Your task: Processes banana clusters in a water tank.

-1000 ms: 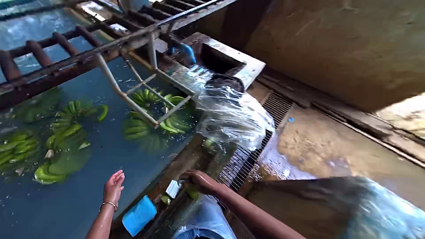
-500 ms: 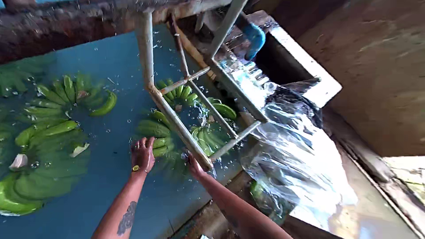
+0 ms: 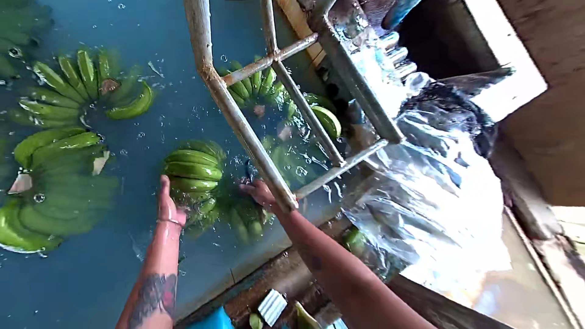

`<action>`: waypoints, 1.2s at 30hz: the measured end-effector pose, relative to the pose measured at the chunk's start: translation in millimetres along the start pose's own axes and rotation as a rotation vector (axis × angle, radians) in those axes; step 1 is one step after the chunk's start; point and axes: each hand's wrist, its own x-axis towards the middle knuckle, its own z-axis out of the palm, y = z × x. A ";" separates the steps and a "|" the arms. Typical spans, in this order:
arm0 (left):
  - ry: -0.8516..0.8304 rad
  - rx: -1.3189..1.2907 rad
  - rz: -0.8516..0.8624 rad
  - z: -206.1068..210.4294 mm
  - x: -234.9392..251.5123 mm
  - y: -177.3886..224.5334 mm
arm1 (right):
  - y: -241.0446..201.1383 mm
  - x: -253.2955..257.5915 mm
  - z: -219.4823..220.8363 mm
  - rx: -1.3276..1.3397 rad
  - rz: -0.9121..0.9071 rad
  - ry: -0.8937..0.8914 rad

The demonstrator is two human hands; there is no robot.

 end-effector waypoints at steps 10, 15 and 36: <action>0.006 -0.209 -0.182 -69.9 15.2 -33.0 | 3.1 -24.1 40.5 -0.094 -0.112 -0.153; 0.078 -0.191 -0.247 -78.3 16.5 -17.8 | -16.0 -12.9 44.5 -0.045 0.095 -0.174; 0.046 0.321 0.258 -193.6 -57.1 -37.1 | 36.1 -74.2 147.0 -0.496 -0.473 -0.268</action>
